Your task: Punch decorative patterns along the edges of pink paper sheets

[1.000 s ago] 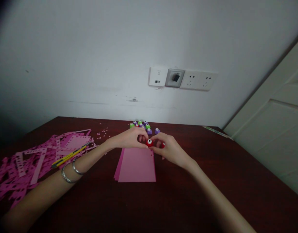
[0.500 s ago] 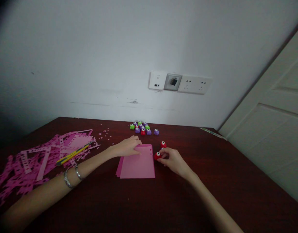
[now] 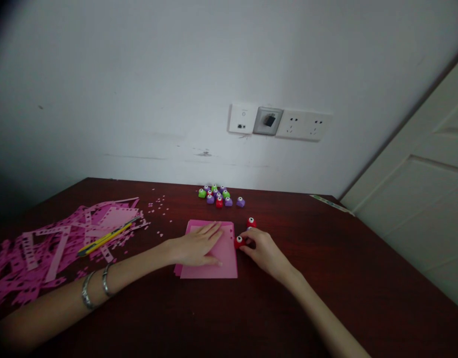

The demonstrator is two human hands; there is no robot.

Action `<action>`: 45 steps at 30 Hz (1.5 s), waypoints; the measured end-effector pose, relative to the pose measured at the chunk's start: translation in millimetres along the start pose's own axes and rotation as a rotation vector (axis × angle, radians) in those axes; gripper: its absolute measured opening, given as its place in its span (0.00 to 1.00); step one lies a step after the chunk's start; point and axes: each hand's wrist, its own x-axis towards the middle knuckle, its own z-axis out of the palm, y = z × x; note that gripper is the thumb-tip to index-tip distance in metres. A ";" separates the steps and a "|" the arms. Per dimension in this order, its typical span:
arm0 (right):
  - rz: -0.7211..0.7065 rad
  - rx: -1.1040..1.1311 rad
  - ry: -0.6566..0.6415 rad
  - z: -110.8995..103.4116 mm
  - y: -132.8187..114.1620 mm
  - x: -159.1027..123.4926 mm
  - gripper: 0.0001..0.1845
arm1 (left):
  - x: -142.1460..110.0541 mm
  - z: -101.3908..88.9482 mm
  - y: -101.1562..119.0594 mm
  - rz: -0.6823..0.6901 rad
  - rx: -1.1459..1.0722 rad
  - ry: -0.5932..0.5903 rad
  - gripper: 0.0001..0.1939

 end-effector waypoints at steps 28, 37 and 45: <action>-0.011 -0.026 -0.011 -2.0 -1.3 -0.5 0.08 | 10.2 -14.6 -46.8 -0.273 0.036 0.273 0.25; -0.014 -0.009 -0.015 -1.8 2.4 0.8 0.10 | 17.0 -9.8 -66.8 -0.307 -0.244 0.218 0.20; -0.006 0.001 -0.027 -2.7 3.3 0.5 0.10 | 17.5 -12.1 -60.6 -0.258 -0.238 0.242 0.18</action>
